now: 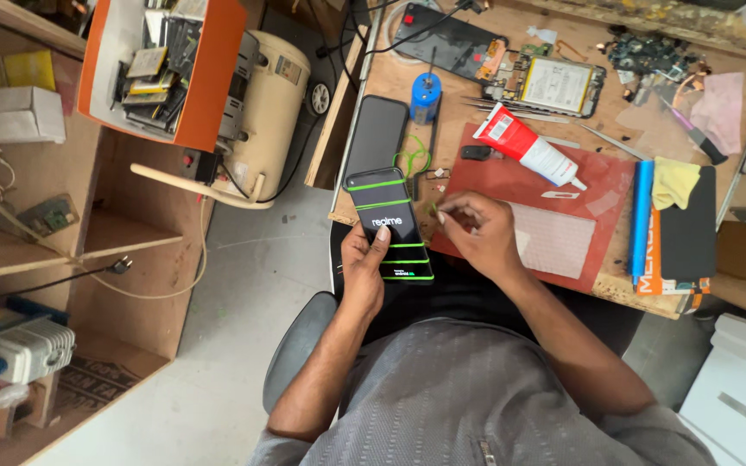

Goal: The person wraps a black smartphone with multiple green rubber bands, stretching and placing them across the device's front and back surfaces. They repeatedly adjust the bands to secure the phone.

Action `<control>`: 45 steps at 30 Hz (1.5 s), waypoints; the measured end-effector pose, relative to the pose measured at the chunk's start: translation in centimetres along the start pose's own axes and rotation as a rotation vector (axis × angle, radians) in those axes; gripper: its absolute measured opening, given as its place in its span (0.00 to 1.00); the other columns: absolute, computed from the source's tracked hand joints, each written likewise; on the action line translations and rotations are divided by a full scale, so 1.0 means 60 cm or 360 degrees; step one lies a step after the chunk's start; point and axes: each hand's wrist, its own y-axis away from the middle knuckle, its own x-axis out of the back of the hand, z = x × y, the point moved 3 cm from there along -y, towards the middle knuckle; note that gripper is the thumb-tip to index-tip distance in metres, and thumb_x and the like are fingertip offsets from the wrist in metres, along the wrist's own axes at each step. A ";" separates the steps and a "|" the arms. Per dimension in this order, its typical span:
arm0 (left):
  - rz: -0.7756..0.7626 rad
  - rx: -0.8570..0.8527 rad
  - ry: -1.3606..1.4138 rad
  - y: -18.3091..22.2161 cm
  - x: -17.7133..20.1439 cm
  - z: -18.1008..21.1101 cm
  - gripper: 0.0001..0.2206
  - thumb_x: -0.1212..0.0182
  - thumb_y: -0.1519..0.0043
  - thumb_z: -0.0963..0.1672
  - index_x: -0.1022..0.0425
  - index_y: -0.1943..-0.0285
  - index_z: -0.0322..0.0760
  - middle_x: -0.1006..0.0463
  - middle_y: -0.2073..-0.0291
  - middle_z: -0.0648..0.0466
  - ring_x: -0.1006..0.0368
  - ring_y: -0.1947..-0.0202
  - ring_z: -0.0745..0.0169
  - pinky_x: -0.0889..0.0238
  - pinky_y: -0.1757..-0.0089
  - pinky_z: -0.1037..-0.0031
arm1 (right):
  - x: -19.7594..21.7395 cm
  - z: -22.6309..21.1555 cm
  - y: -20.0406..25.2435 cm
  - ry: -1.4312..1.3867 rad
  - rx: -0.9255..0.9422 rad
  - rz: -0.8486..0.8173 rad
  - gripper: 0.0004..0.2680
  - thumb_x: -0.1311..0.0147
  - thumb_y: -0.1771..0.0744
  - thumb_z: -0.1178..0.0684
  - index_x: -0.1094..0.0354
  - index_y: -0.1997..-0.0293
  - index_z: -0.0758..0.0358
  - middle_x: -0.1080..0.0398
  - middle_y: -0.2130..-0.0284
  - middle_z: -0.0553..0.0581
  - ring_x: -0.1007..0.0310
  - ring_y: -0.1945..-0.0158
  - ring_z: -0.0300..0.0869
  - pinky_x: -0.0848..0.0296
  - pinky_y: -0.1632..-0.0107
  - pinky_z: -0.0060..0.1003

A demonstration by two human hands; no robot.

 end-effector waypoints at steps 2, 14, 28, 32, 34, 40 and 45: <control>-0.0073 -0.0047 -0.0069 0.006 -0.009 -0.004 0.09 0.43 0.29 0.40 0.26 0.43 0.27 0.19 0.54 0.51 0.26 0.54 0.69 0.34 0.50 0.75 | 0.014 -0.001 0.018 -0.0216 -0.0114 0.0062 0.04 0.43 0.33 0.65 0.31 0.56 0.70 0.24 0.65 0.55 0.23 0.65 0.34 0.24 0.64 0.27; -0.0269 -0.0304 -0.0494 0.028 -0.078 0.021 0.16 0.55 0.25 0.46 0.26 0.50 0.26 0.24 0.63 0.57 0.33 0.60 0.74 0.38 0.56 0.80 | 0.059 -0.019 0.062 -0.0391 0.0327 0.0187 0.11 0.38 0.34 0.67 0.30 0.48 0.76 0.24 0.56 0.60 0.22 0.54 0.38 0.20 0.50 0.33; -0.0204 -0.0324 -0.0772 0.024 -0.095 0.027 0.20 0.55 0.25 0.46 0.29 0.67 0.27 0.34 0.78 0.63 0.46 0.74 0.79 0.50 0.71 0.77 | 0.063 -0.016 0.094 -0.0727 0.0255 0.0093 0.10 0.39 0.34 0.66 0.30 0.48 0.78 0.23 0.58 0.64 0.19 0.55 0.42 0.17 0.52 0.36; -0.0166 -0.0231 -0.0752 0.025 -0.093 0.024 0.21 0.55 0.25 0.45 0.30 0.70 0.28 0.34 0.80 0.63 0.46 0.76 0.79 0.51 0.73 0.77 | 0.065 -0.030 0.095 -0.0665 0.0238 0.0176 0.09 0.40 0.33 0.67 0.29 0.49 0.78 0.23 0.58 0.65 0.20 0.56 0.42 0.17 0.53 0.36; -0.0198 -0.0215 -0.0666 0.024 -0.096 0.024 0.20 0.55 0.25 0.45 0.30 0.70 0.28 0.35 0.79 0.63 0.47 0.75 0.79 0.52 0.72 0.77 | 0.074 -0.038 0.091 -0.0571 0.0204 0.0267 0.08 0.41 0.33 0.66 0.27 0.50 0.76 0.22 0.58 0.64 0.19 0.56 0.41 0.17 0.52 0.36; -0.0258 -0.0248 -0.0761 0.027 -0.115 0.035 0.18 0.55 0.24 0.44 0.30 0.66 0.28 0.36 0.77 0.63 0.48 0.73 0.78 0.51 0.71 0.77 | 0.103 -0.091 0.094 0.0496 0.0871 0.0433 0.07 0.34 0.37 0.67 0.23 0.57 0.69 0.21 0.59 0.61 0.19 0.57 0.42 0.21 0.53 0.33; -0.0294 -0.0289 -0.0958 0.029 -0.133 0.053 0.17 0.56 0.25 0.45 0.28 0.62 0.27 0.35 0.79 0.63 0.46 0.75 0.79 0.49 0.72 0.77 | 0.108 -0.103 0.089 0.0614 0.0945 0.0432 0.07 0.34 0.37 0.67 0.23 0.58 0.68 0.21 0.61 0.59 0.18 0.59 0.42 0.21 0.56 0.32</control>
